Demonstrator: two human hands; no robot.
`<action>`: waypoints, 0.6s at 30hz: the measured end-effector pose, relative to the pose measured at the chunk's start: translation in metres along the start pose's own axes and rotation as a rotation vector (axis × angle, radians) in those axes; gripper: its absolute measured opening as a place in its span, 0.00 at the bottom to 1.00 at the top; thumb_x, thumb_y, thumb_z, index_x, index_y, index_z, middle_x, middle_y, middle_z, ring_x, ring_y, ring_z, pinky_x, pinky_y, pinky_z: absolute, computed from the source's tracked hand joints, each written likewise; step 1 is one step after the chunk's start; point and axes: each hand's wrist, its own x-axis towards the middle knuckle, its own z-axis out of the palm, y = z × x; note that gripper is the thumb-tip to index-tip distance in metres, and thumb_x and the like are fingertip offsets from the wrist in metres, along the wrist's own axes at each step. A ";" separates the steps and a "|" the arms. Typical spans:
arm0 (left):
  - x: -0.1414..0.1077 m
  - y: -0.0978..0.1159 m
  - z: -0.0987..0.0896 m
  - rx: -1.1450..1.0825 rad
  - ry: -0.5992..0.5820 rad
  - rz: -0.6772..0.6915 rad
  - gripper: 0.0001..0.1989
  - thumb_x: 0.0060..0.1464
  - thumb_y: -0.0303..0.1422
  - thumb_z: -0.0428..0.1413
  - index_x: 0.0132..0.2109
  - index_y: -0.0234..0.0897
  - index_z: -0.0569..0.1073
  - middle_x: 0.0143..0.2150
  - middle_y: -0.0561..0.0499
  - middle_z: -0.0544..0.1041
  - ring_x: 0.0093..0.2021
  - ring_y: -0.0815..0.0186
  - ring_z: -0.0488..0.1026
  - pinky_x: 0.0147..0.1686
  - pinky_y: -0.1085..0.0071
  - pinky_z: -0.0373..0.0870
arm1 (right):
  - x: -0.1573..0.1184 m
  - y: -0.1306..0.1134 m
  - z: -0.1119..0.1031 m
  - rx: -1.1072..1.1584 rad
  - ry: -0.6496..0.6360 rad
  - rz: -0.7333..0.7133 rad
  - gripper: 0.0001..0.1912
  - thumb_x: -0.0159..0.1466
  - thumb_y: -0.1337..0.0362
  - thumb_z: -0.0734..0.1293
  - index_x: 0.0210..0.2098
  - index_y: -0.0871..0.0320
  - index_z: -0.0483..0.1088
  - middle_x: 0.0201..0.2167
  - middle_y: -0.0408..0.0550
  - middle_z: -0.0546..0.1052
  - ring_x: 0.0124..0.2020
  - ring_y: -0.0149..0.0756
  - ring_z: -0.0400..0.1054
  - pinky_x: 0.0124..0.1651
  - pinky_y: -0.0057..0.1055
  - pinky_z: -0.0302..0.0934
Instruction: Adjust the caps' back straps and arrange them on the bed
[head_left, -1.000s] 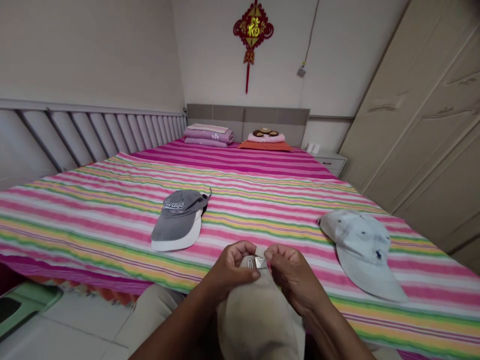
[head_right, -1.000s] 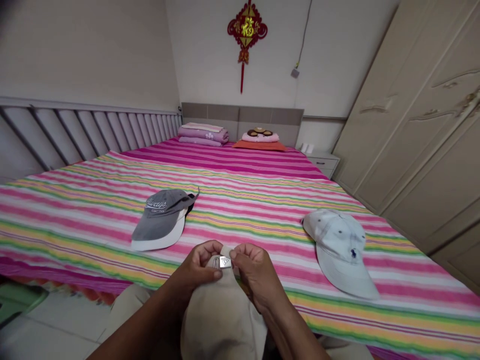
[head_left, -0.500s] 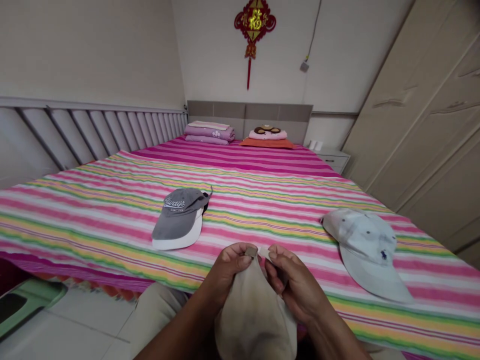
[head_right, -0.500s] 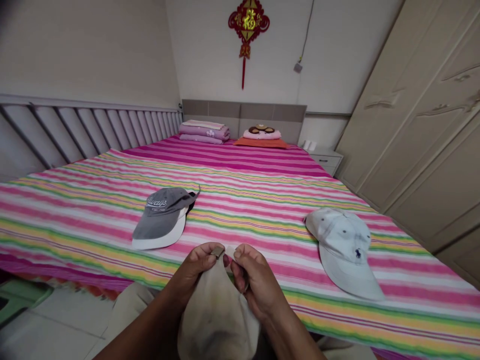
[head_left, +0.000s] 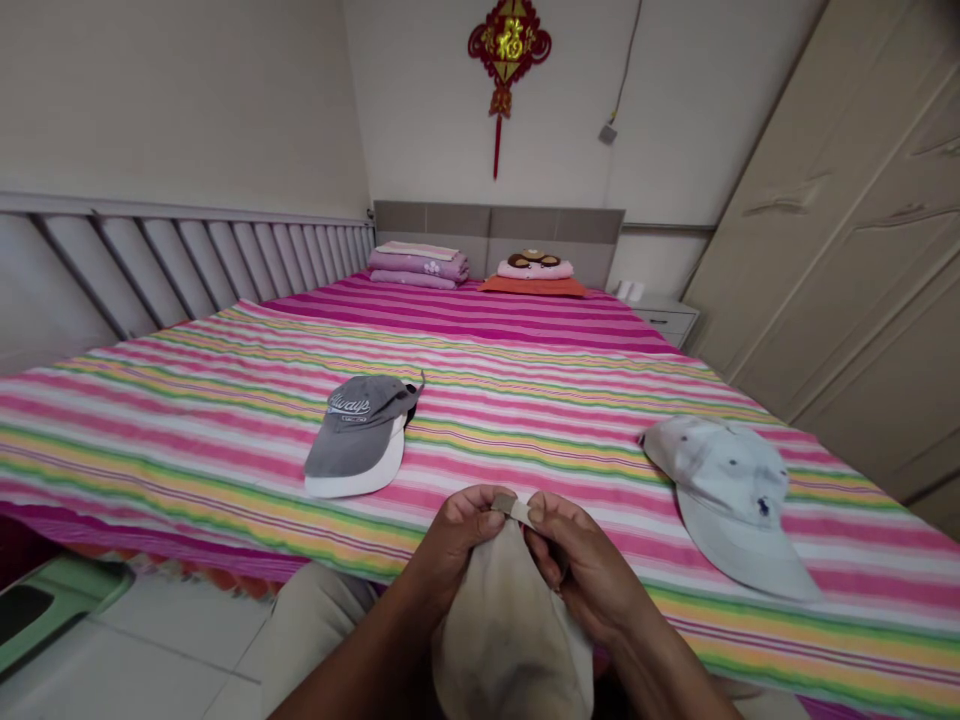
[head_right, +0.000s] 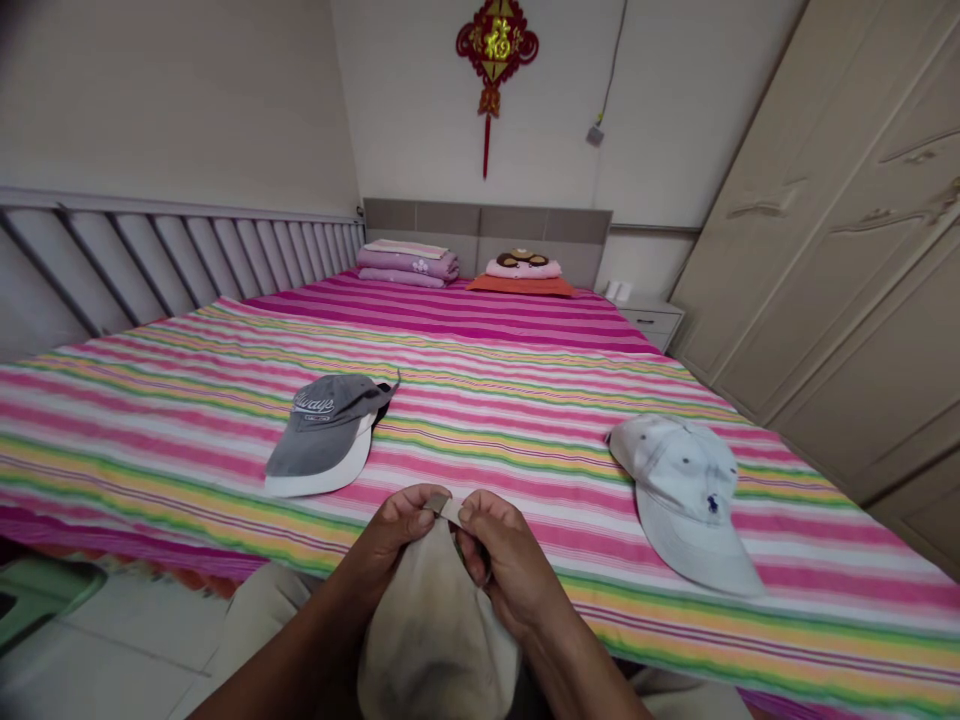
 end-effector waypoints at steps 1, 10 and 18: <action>0.000 0.000 0.000 0.005 0.002 0.006 0.15 0.35 0.29 0.64 0.34 0.31 0.73 0.26 0.48 0.76 0.24 0.69 0.72 0.27 0.75 0.67 | 0.000 0.000 0.000 0.003 0.000 0.004 0.10 0.53 0.61 0.64 0.22 0.57 0.59 0.11 0.35 0.60 0.11 0.20 0.44 0.16 0.24 0.32; -0.005 0.002 0.003 0.053 -0.005 0.046 0.15 0.34 0.28 0.64 0.35 0.32 0.74 0.27 0.50 0.75 0.25 0.70 0.72 0.27 0.75 0.67 | -0.002 0.001 -0.001 0.015 -0.051 0.026 0.09 0.52 0.62 0.64 0.21 0.58 0.59 0.10 0.34 0.59 0.11 0.20 0.43 0.16 0.24 0.32; -0.007 0.003 0.004 0.058 -0.011 0.032 0.14 0.35 0.27 0.64 0.34 0.32 0.74 0.26 0.50 0.76 0.25 0.71 0.71 0.28 0.75 0.66 | -0.002 0.004 -0.002 -0.006 -0.012 -0.030 0.10 0.53 0.62 0.65 0.22 0.58 0.60 0.10 0.33 0.59 0.11 0.20 0.43 0.17 0.24 0.32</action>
